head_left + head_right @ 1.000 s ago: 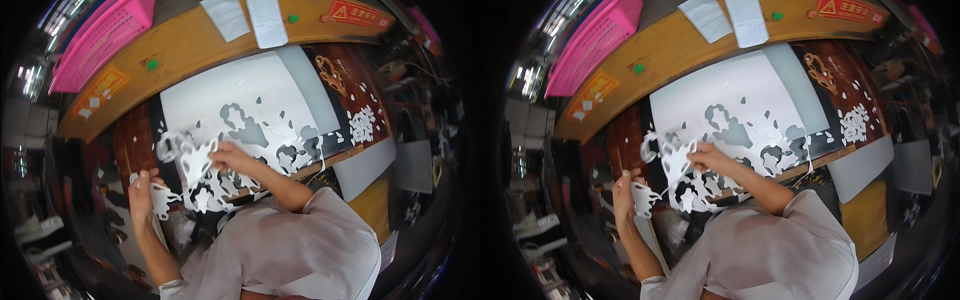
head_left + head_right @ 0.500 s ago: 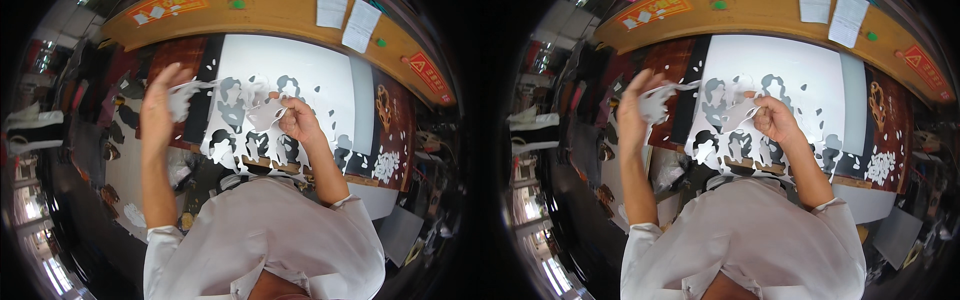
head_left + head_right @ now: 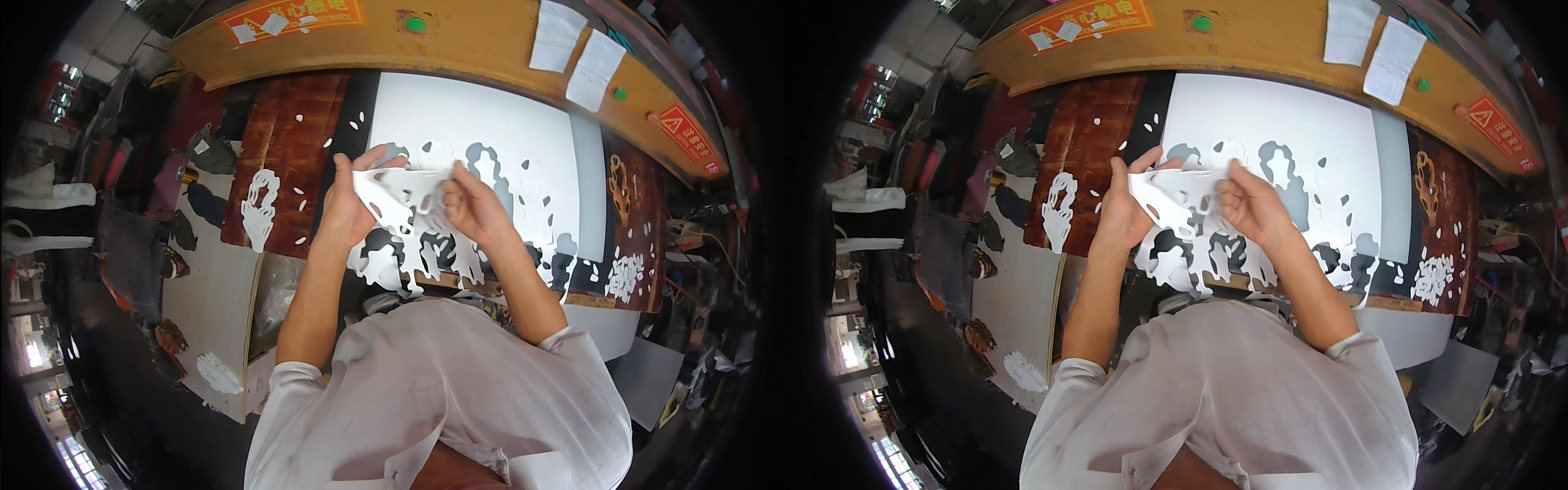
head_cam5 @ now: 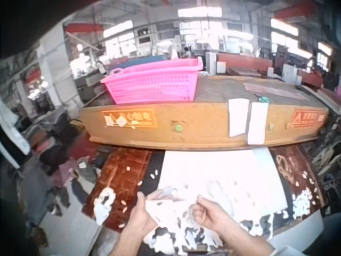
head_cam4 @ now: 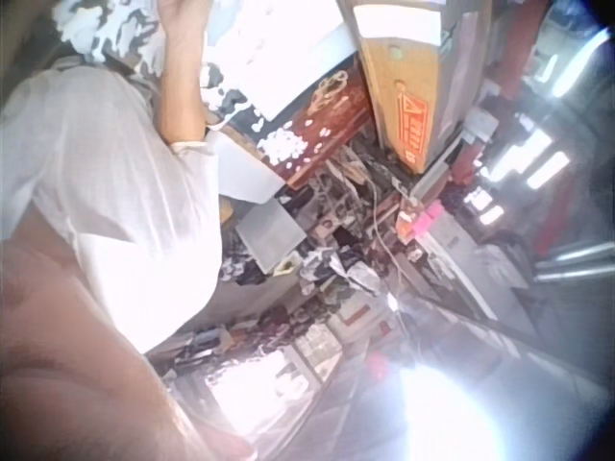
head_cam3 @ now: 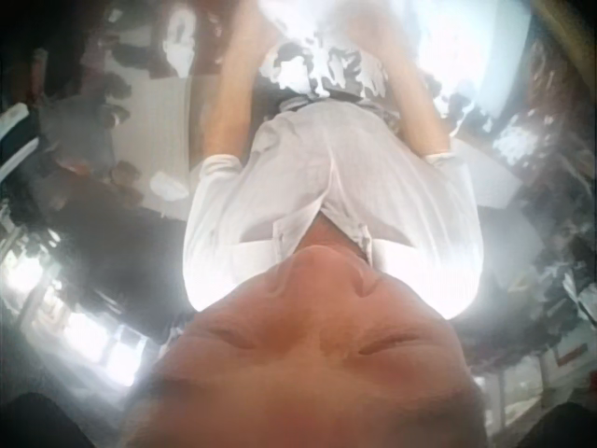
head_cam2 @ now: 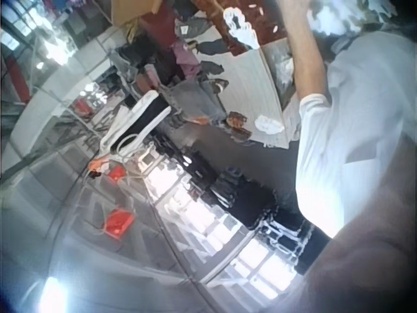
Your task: The person separates white paper cutouts from a larger sheet on a workbench, using both hands to peel and stack the pieces. The person then uses a wooden tool to press and separate additional cutouts, gathering them into a pile.
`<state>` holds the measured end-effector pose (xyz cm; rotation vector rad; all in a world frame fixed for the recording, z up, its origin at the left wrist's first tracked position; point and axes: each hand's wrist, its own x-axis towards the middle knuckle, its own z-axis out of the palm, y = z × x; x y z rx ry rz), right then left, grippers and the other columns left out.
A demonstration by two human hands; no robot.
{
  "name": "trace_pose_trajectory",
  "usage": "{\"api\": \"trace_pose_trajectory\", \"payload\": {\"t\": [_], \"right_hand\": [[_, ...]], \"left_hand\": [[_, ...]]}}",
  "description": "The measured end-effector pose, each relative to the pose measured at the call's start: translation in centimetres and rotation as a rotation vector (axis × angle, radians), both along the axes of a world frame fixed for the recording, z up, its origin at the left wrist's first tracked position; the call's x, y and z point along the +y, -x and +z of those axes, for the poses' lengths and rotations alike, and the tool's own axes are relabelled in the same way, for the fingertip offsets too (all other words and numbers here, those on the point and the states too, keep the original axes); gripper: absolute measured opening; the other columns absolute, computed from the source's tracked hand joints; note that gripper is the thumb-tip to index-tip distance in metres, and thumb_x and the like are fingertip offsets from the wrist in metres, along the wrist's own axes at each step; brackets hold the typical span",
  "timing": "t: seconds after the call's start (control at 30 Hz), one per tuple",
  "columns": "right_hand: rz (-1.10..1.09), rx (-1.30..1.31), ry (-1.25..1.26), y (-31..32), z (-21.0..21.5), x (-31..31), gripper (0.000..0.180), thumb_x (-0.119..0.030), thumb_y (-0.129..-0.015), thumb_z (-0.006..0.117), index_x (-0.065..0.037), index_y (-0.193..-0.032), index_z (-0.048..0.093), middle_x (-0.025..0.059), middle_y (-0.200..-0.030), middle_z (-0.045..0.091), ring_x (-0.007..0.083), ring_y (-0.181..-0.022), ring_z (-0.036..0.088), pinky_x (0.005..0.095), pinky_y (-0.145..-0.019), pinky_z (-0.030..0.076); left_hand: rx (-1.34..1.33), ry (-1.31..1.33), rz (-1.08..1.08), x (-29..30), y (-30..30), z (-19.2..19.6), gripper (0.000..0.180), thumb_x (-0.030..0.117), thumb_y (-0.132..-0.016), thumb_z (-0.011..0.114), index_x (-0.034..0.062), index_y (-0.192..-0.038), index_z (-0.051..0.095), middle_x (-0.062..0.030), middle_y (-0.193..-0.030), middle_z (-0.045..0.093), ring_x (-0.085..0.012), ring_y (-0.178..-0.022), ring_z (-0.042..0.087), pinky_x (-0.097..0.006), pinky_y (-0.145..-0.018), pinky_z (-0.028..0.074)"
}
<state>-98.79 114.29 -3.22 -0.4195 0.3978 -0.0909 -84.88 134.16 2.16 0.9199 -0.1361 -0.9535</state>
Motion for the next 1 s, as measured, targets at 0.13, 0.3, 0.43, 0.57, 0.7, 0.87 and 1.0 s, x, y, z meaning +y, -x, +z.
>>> {"api": "trace_pose_trajectory", "payload": {"t": [0.13, 0.3, 0.43, 0.57, 0.7, 0.87, 1.0], "right_hand": [[-0.153, -0.143, -0.087, 0.6, 2.2, -0.2, 0.019, -0.026, -0.106, 0.064, -0.008, -0.107, 0.067, 0.0064, -0.085, 0.072, 0.0176, -0.075, 0.068, 0.0301, -0.066, 0.059], [-0.345, -0.156, 0.059, -0.9, 3.6, 2.7, 0.020, -0.013, -0.103, 0.058, -0.006, -0.120, 0.067, 0.0091, -0.091, 0.072, 0.0214, -0.081, 0.069, 0.0366, -0.075, 0.060], [-0.429, -0.206, 0.217, -2.3, 3.2, 5.1, 0.025, -0.008, -0.100, 0.057, -0.010, -0.125, 0.063, 0.0096, -0.099, 0.071, 0.0224, -0.086, 0.068, 0.0370, -0.075, 0.058], [-0.464, -0.306, 0.074, -2.3, 3.2, 5.6, 0.027, -0.007, -0.099, 0.058, -0.012, -0.124, 0.063, 0.0071, -0.097, 0.069, 0.0222, -0.087, 0.068, 0.0376, -0.076, 0.057], [-0.563, -0.179, 0.356, -3.4, 3.7, 7.5, 0.027, -0.001, -0.102, 0.059, -0.010, -0.128, 0.059, 0.0065, -0.096, 0.068, 0.0212, -0.087, 0.069, 0.0384, -0.076, 0.061], [-0.317, 0.060, 0.679, -8.1, 3.3, 12.5, 0.027, -0.004, -0.100, 0.070, -0.003, -0.125, 0.061, 0.0101, -0.089, 0.073, 0.0191, -0.082, 0.075, 0.0316, -0.076, 0.062], [-0.275, 0.186, 0.773, -9.8, 3.1, 14.2, 0.028, -0.005, -0.100, 0.073, -0.002, -0.126, 0.062, 0.0089, -0.091, 0.072, 0.0138, -0.078, 0.069, 0.0270, -0.073, 0.057]], "left_hand": [[0.073, 0.068, 0.071, 2.3, -2.9, 0.2, 0.081, 0.064, -0.111, 0.011, 0.0046, -0.162, 0.034, -0.0271, -0.151, 0.054, -0.0419, -0.136, 0.057, -0.067, -0.105, 0.054], [0.066, 0.118, 0.068, 3.4, -6.4, 0.2, 0.082, 0.066, -0.110, 0.012, 0.0069, -0.163, 0.034, -0.0265, -0.156, 0.048, -0.0447, -0.137, 0.055, -0.070, -0.106, 0.052], [0.062, 0.165, 0.096, 3.7, -9.2, 0.0, 0.082, 0.067, -0.110, 0.014, 0.0085, -0.163, 0.034, -0.0234, -0.159, 0.047, -0.0440, -0.139, 0.054, -0.070, -0.107, 0.051], [0.046, 0.263, 0.086, 4.7, -12.1, 0.1, 0.083, 0.071, -0.108, 0.021, 0.0102, -0.163, 0.033, -0.0218, -0.158, 0.048, -0.0434, -0.140, 0.053, -0.069, -0.106, 0.052], [-0.027, 0.204, 0.048, 4.3, -13.0, 0.2, 0.085, 0.072, -0.107, 0.023, 0.0095, -0.163, 0.036, -0.0202, -0.158, 0.050, -0.0429, -0.140, 0.052, -0.069, -0.106, 0.051], [0.020, 0.229, -0.070, 2.4, -11.1, -0.2, 0.090, 0.075, -0.106, 0.023, 0.0064, -0.165, 0.031, -0.0207, -0.158, 0.049, -0.0386, -0.144, 0.050, -0.057, -0.115, 0.048], [0.051, 0.342, -0.053, 2.3, -10.1, -0.7, 0.076, 0.061, -0.113, 0.030, 0.0039, -0.163, 0.034, -0.0218, -0.152, 0.053, -0.0370, -0.140, 0.054, -0.054, -0.114, 0.050]]}}
